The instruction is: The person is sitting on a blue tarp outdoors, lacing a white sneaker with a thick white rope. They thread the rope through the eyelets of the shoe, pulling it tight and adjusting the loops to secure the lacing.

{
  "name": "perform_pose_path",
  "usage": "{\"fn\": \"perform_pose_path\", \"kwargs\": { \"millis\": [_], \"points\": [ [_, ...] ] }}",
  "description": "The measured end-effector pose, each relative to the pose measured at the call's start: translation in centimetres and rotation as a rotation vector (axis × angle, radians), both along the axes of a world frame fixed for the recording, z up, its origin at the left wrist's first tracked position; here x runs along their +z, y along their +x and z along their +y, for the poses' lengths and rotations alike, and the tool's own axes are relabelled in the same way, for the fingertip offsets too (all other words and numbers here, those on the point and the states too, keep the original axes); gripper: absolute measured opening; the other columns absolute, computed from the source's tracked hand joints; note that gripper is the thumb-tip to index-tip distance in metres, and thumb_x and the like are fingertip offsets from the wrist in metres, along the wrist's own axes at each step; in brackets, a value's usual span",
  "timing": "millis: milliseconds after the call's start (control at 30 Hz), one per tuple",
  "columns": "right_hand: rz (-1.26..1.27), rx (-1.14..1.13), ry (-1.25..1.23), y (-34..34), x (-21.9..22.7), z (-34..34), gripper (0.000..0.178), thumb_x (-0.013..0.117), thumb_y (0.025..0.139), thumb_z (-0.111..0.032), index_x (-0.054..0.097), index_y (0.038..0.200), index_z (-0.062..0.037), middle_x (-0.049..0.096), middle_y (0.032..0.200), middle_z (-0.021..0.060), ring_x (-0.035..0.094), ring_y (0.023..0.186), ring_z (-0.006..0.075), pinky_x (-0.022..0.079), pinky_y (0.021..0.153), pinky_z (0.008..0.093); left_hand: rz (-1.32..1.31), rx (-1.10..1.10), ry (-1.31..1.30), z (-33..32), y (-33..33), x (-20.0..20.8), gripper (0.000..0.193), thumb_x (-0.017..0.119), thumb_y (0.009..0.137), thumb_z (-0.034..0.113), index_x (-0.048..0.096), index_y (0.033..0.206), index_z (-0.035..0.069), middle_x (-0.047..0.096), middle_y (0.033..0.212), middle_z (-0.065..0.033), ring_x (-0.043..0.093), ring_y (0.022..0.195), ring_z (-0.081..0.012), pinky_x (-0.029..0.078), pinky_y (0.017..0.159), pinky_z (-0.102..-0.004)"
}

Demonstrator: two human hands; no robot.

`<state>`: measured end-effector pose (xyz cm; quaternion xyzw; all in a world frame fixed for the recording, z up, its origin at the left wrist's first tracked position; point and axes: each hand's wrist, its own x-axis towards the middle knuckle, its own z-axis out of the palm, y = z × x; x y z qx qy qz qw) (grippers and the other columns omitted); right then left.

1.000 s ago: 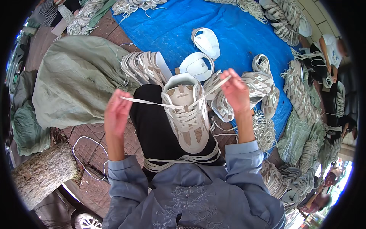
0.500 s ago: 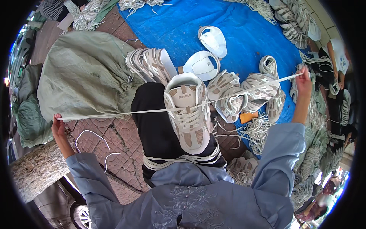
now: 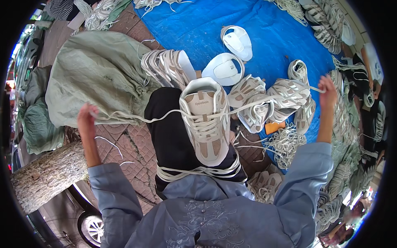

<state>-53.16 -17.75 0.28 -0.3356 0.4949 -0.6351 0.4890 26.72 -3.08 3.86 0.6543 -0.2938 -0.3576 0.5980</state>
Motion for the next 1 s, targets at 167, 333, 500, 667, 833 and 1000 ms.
{"fn": "perform_pose_path", "kwargs": {
  "millis": [167, 333, 500, 667, 833, 1000],
  "points": [
    [0.392, 0.709, 0.178, 30.3, 6.0, 6.2, 0.006, 0.057, 0.073, -0.002, 0.06, 0.077, 0.0014, 0.06, 0.069, 0.0066, 0.055, 0.053, 0.0103, 0.042, 0.048, 0.0216, -0.64, -0.57, -0.164, -1.1, -20.4, 0.5, 0.008, 0.057, 0.077, 0.001, 0.06, 0.085, 0.002, 0.061, 0.094, -0.0113, 0.059, 0.086, -0.0196, 0.046, 0.077, -0.0273],
    [0.853, 0.95, -0.168, 37.3, 4.0, 9.7, 0.004, 0.056, 0.075, 0.0, 0.059, 0.076, -0.002, 0.058, 0.068, 0.0022, 0.053, 0.052, 0.0076, 0.042, 0.048, 0.0209, -0.695, -0.67, -0.185, -0.5, -24.9, -2.1, 0.008, 0.058, 0.076, 0.003, 0.06, 0.083, 0.005, 0.06, 0.074, -0.0111, 0.059, 0.066, -0.0249, 0.047, 0.057, -0.0301],
    [0.579, 1.0, 0.235, 37.7, 4.3, 10.1, 0.004, 0.058, 0.073, 0.0, 0.06, 0.076, -0.0004, 0.057, 0.066, 0.0015, 0.053, 0.052, 0.0078, 0.041, 0.047, 0.0211, -0.748, -0.637, -0.146, 0.7, -25.1, -2.5, 0.003, 0.057, 0.076, 0.003, 0.055, 0.077, 0.004, 0.056, 0.067, -0.0108, 0.057, 0.06, -0.027, 0.045, 0.052, -0.0323],
    [0.441, 1.013, 0.325, 37.5, 4.5, 9.9, 0.005, 0.06, 0.071, -0.001, 0.061, 0.076, -0.0006, 0.059, 0.065, 0.0027, 0.055, 0.051, 0.0078, 0.038, 0.042, 0.0191, -0.773, -0.637, -0.222, 1.2, -25.4, -2.8, 0.008, 0.057, 0.071, 0.001, 0.051, 0.075, 0.004, 0.052, 0.061, -0.0108, 0.055, 0.058, -0.0268, 0.045, 0.049, -0.0347],
    [0.318, 0.983, 0.416, 37.2, 4.0, 10.4, 0.005, 0.06, 0.07, 0.0, 0.062, 0.074, 0.0003, 0.059, 0.063, 0.0033, 0.056, 0.049, 0.0083, 0.037, 0.04, 0.0184, -1.136, -0.621, -0.388, 1.3, -26.3, -2.9, 0.017, 0.056, 0.065, 0.003, 0.05, 0.081, 0.001, 0.048, 0.061, -0.0066, 0.052, 0.055, -0.021, 0.045, 0.049, -0.0307],
    [0.284, 1.044, 0.443, 36.4, 3.7, 10.5, 0.006, 0.06, 0.069, 0.0, 0.062, 0.075, 0.0016, 0.059, 0.063, 0.0042, 0.055, 0.048, 0.0088, 0.039, 0.041, 0.0189, -1.635, -0.838, -0.371, 0.7, -25.9, -1.4, 0.027, 0.056, 0.065, 0.01, 0.05, 0.088, -0.001, 0.045, 0.061, -0.0031, 0.048, 0.052, -0.0141, 0.043, 0.048, -0.0268]
  ]
}}
